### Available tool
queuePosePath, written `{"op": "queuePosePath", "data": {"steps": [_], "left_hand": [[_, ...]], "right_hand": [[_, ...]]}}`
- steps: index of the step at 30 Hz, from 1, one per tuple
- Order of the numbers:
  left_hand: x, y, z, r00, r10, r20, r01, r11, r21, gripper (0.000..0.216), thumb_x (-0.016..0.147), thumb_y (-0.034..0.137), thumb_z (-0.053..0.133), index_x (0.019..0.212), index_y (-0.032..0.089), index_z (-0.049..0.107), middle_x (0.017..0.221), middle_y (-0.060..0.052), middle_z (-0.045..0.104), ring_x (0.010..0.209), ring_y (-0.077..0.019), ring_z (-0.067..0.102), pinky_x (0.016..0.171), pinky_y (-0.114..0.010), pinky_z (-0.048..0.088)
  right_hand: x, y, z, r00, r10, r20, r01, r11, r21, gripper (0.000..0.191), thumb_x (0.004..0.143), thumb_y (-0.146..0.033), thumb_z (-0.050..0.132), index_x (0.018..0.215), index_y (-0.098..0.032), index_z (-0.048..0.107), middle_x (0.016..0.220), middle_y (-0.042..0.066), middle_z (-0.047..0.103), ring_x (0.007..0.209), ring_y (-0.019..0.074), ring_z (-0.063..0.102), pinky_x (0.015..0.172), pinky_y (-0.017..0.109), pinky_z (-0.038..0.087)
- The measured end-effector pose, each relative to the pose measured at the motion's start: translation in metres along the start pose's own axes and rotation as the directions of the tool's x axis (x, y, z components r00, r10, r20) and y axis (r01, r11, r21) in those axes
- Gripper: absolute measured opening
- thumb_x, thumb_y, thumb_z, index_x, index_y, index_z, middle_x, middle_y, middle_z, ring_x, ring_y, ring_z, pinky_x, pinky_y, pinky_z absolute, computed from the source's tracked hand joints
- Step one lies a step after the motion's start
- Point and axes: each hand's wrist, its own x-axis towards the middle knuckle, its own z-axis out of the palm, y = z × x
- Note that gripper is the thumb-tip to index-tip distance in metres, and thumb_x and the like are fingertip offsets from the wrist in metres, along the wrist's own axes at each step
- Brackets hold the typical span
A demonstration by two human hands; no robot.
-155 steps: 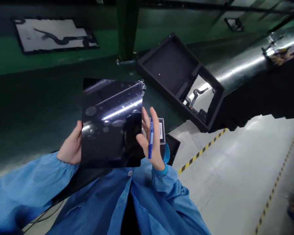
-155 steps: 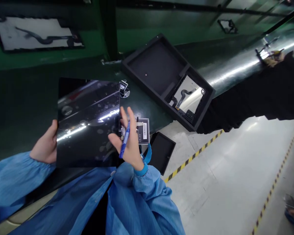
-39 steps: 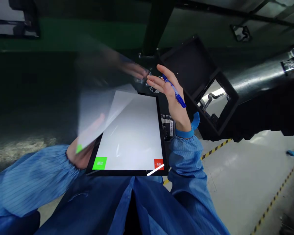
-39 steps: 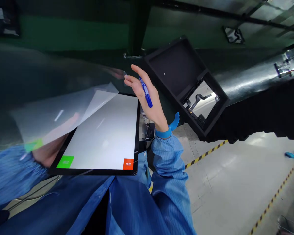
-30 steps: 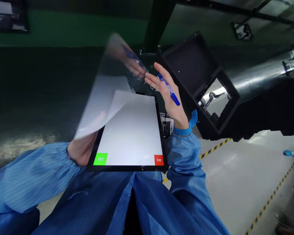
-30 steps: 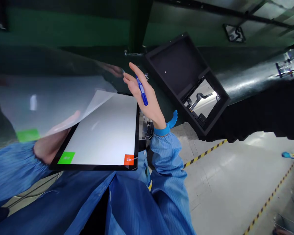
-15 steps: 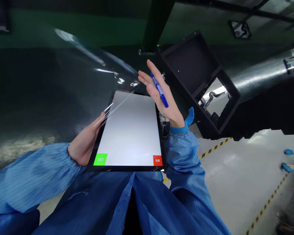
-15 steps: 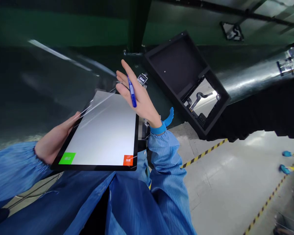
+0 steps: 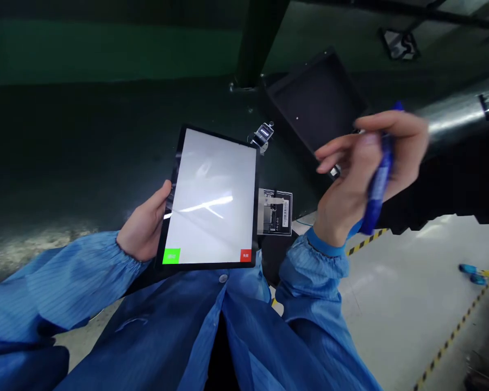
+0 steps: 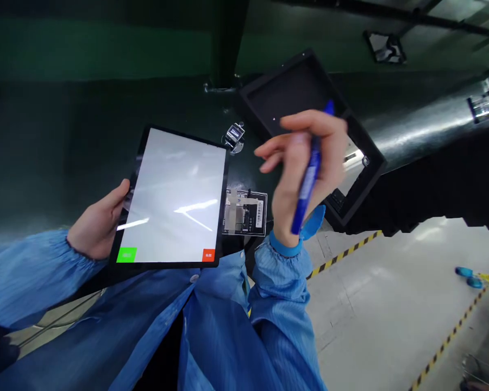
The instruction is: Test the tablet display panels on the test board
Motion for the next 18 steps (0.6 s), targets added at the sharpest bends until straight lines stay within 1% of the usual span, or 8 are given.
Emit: {"op": "queuePosePath", "data": {"steps": [2, 4, 6, 8, 10, 13, 16, 18], "left_hand": [[0.004, 0.0, -0.002, 1.0, -0.003, 0.015, 0.003, 1.0, -0.013, 0.062, 0.101, 0.054, 0.033, 0.145, 0.014, 0.05, 0.113, -0.009, 0.076, 0.11, -0.0284, 0.071, 0.106, -0.044, 0.051], [0.006, -0.001, -0.002, 1.0, -0.009, -0.002, 0.009, 1.0, -0.022, 0.064, 0.101, 0.055, 0.031, 0.146, 0.014, 0.049, 0.112, -0.008, 0.077, 0.111, -0.0285, 0.07, 0.107, -0.045, 0.05], [0.006, -0.002, -0.002, 1.0, -0.008, -0.029, 0.007, 1.0, -0.029, 0.066, 0.1, 0.058, 0.03, 0.146, 0.014, 0.05, 0.112, -0.007, 0.077, 0.112, -0.0287, 0.07, 0.108, -0.045, 0.049], [0.005, -0.002, -0.002, 0.998, -0.011, -0.055, 0.008, 0.999, -0.053, 0.066, 0.1, 0.059, 0.03, 0.146, 0.015, 0.051, 0.112, -0.006, 0.077, 0.113, -0.0285, 0.069, 0.109, -0.045, 0.048], [0.005, 0.0, -0.001, 0.993, 0.002, -0.121, -0.013, 0.996, -0.093, 0.064, 0.101, 0.058, 0.031, 0.147, 0.017, 0.05, 0.111, -0.005, 0.077, 0.111, -0.0273, 0.07, 0.108, -0.043, 0.05], [0.006, 0.004, 0.0, 0.977, 0.026, -0.21, -0.057, 0.988, -0.141, 0.059, 0.102, 0.054, 0.035, 0.148, 0.019, 0.048, 0.103, -0.002, 0.079, 0.1, -0.0243, 0.074, 0.102, -0.039, 0.055], [0.011, 0.007, -0.001, 0.982, 0.031, -0.186, -0.056, 0.99, -0.133, 0.059, 0.103, 0.052, 0.029, 0.142, 0.016, 0.055, 0.092, -0.002, 0.08, 0.085, -0.0227, 0.077, 0.085, -0.034, 0.062], [0.014, 0.008, -0.005, 0.985, 0.031, -0.171, -0.049, 0.994, -0.102, 0.061, 0.103, 0.053, 0.024, 0.136, 0.016, 0.06, 0.085, -0.002, 0.079, 0.076, -0.0223, 0.077, 0.07, -0.031, 0.064]], "right_hand": [[-0.011, -0.006, 0.005, 0.954, -0.06, 0.294, 0.081, 0.995, -0.059, 0.011, 0.097, -0.019, 0.059, 0.105, -0.025, 0.063, 0.096, 0.001, 0.07, 0.089, 0.0158, 0.073, 0.077, 0.03, 0.061], [-0.022, -0.006, 0.015, 0.796, -0.113, 0.595, 0.224, 0.968, -0.116, 0.03, 0.09, -0.035, 0.071, 0.117, -0.024, 0.063, 0.123, 0.005, 0.071, 0.119, 0.0239, 0.067, 0.106, 0.043, 0.055], [-0.034, -0.002, 0.027, 0.641, -0.134, 0.756, 0.361, 0.922, -0.143, 0.059, 0.081, -0.05, 0.078, 0.129, -0.023, 0.059, 0.146, 0.01, 0.058, 0.141, 0.0339, 0.049, 0.118, 0.056, 0.042], [-0.048, 0.005, 0.038, 0.583, -0.118, 0.804, 0.424, 0.888, -0.177, 0.073, 0.077, -0.057, 0.079, 0.137, -0.023, 0.055, 0.156, 0.012, 0.046, 0.149, 0.0397, 0.035, 0.118, 0.065, 0.036], [-0.064, 0.013, 0.046, 0.587, -0.118, 0.801, 0.447, 0.872, -0.199, 0.057, 0.084, -0.051, 0.075, 0.131, -0.023, 0.059, 0.156, 0.012, 0.047, 0.151, 0.0368, 0.033, 0.118, 0.062, 0.037], [-0.083, 0.019, 0.048, 0.656, -0.199, 0.728, 0.478, 0.856, -0.197, 0.014, 0.097, -0.027, 0.062, 0.108, -0.021, 0.069, 0.141, 0.01, 0.063, 0.141, 0.0252, 0.051, 0.113, 0.043, 0.05], [-0.084, 0.017, 0.034, 0.77, -0.262, 0.582, 0.44, 0.878, -0.187, 0.011, 0.096, -0.018, 0.061, 0.101, -0.02, 0.071, 0.131, 0.01, 0.07, 0.119, 0.0196, 0.068, 0.096, 0.029, 0.06], [-0.077, 0.016, 0.016, 0.875, -0.186, 0.448, 0.313, 0.922, -0.229, 0.013, 0.094, -0.017, 0.064, 0.105, -0.02, 0.071, 0.129, 0.01, 0.071, 0.108, 0.0178, 0.072, 0.091, 0.029, 0.061]]}}
